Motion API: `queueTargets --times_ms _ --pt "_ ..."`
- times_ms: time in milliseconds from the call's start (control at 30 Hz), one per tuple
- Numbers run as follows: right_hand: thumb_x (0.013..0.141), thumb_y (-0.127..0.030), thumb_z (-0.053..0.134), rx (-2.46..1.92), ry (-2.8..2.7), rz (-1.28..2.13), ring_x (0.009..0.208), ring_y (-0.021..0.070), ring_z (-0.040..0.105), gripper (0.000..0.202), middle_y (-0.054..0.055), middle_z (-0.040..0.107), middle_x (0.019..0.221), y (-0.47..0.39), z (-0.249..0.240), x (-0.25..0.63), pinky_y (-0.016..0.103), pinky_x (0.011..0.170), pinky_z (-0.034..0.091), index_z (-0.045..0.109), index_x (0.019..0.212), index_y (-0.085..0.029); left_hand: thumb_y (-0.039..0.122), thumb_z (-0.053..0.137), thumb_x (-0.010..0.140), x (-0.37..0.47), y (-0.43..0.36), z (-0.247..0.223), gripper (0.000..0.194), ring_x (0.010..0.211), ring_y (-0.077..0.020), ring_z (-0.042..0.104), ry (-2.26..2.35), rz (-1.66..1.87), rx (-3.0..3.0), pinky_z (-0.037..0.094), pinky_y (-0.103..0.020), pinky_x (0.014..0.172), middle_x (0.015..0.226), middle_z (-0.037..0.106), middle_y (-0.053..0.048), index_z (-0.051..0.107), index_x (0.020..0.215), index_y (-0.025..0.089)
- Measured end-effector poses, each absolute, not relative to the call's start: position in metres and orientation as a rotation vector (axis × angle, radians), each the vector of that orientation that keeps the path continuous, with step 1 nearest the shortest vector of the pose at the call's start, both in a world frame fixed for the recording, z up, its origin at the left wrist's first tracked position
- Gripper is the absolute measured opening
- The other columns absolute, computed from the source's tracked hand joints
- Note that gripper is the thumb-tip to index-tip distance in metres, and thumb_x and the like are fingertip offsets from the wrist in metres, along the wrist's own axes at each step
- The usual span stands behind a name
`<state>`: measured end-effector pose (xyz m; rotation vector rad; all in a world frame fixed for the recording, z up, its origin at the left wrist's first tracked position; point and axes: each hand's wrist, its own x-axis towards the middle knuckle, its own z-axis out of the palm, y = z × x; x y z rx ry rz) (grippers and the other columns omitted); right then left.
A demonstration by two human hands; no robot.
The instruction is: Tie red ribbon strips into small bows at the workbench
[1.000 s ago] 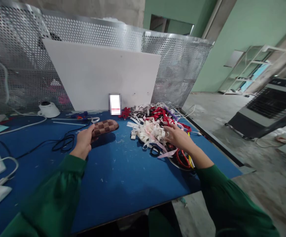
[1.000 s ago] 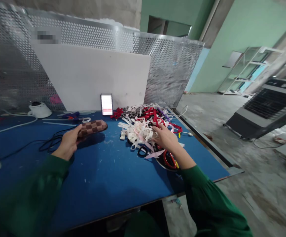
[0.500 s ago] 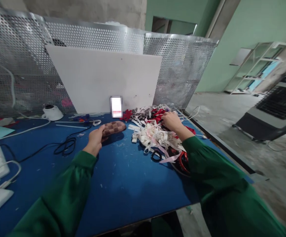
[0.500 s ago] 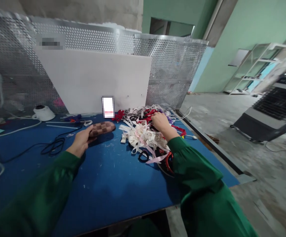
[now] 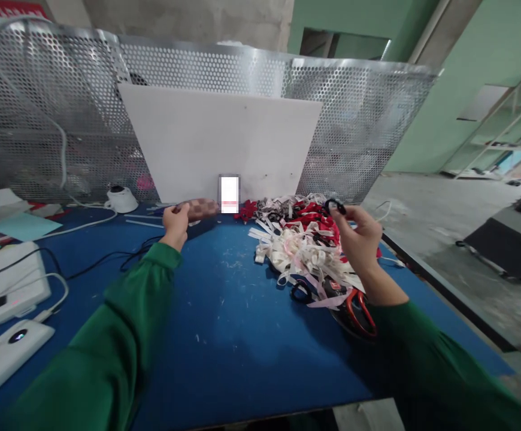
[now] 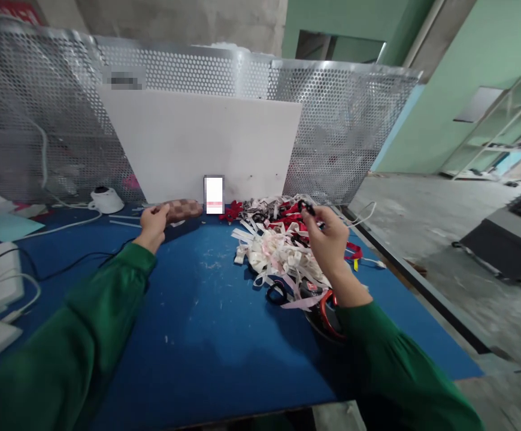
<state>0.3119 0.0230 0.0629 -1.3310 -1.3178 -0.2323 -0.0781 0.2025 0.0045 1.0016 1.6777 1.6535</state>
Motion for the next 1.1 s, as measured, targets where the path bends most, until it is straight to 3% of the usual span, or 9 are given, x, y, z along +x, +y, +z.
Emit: queueTargets --times_ms 100,333,600,700,800,900,1000,1100 --pt "0.087 -0.040 0.060 -1.319 -1.426 -0.065 0.069 0.0189 0.059 0.019 0.001 0.063 0.073 -0.002 0.053 0.294 0.031 0.068 0.045 0.063 0.078 -0.023 0.024 0.071 0.071 -0.085 0.237 0.008 0.040 0.111 -0.0241 0.057 1.812 1.696 1.096 0.043 -0.037 0.098 0.119 0.061 -0.015 0.056 0.106 0.013" --pt "0.088 -0.039 0.057 -1.344 -1.478 0.185 0.077 0.0219 0.061 0.015 0.002 0.067 0.083 -0.019 0.015 0.281 0.035 0.073 0.048 0.064 0.083 -0.027 0.023 0.068 0.075 -0.091 0.267 0.004 0.040 0.108 -0.0226 0.057 1.828 1.577 1.386 0.040 -0.034 0.098 0.117 0.062 -0.017 0.055 0.110 0.010" --pt "0.089 -0.038 0.057 -1.315 -1.550 0.274 0.076 0.0217 0.061 0.014 0.002 0.066 0.081 -0.021 0.008 0.272 0.035 0.072 0.047 0.063 0.083 -0.027 0.013 0.072 0.068 -0.111 0.267 0.030 0.024 0.112 -0.0312 0.057 1.864 1.435 1.623 0.037 -0.042 0.101 0.102 0.067 -0.016 0.060 0.089 0.012" --pt "0.089 -0.039 0.057 -1.306 -1.598 0.262 0.080 0.0232 0.062 0.014 0.004 0.067 0.084 -0.020 0.004 0.269 0.037 0.076 0.048 0.063 0.084 -0.027 0.008 0.068 0.068 -0.113 0.259 0.039 0.022 0.114 -0.0334 0.056 1.874 1.451 1.652 0.035 -0.044 0.102 0.106 0.067 -0.017 0.062 0.089 0.008" --pt "0.088 -0.040 0.057 -1.311 -1.590 0.278 0.084 0.0239 0.063 0.015 0.004 0.069 0.089 -0.019 0.001 0.268 0.037 0.079 0.049 0.065 0.089 -0.028 0.013 0.062 0.078 -0.098 0.245 0.044 0.026 0.119 -0.0355 0.051 1.912 1.574 1.621 0.034 -0.048 0.100 0.116 0.064 -0.017 0.061 0.102 0.005" --pt "0.087 -0.042 0.058 -1.335 -1.488 0.419 0.077 0.0213 0.062 0.018 0.002 0.068 0.082 -0.017 0.004 0.266 0.034 0.073 0.049 0.066 0.088 -0.026 0.018 0.060 0.082 -0.055 0.206 0.044 0.025 0.107 -0.0250 0.059 1.802 1.586 1.685 0.040 -0.040 0.094 0.105 0.068 -0.010 0.066 0.105 0.010" --pt "0.085 -0.042 0.061 -1.265 -1.389 0.666 0.073 0.0187 0.061 0.019 0.001 0.066 0.076 -0.016 0.017 0.259 0.031 0.069 0.048 0.065 0.084 -0.024 0.029 0.066 0.079 0.003 0.134 0.041 0.019 0.090 -0.0213 0.064 1.207 1.317 1.740 0.046 -0.033 0.085 0.090 0.072 -0.007 0.072 0.090 0.016" --pt "0.082 -0.041 0.065 -1.179 -1.390 0.890 0.070 0.0168 0.062 0.020 0.000 0.066 0.074 -0.017 0.031 0.246 0.029 0.066 0.048 0.064 0.089 -0.022 0.046 0.064 0.081 0.046 0.056 0.038 0.033 0.088 -0.0219 0.064 0.826 0.891 1.517 0.047 -0.031 0.072 0.094 0.072 -0.009 0.073 0.098 0.018"
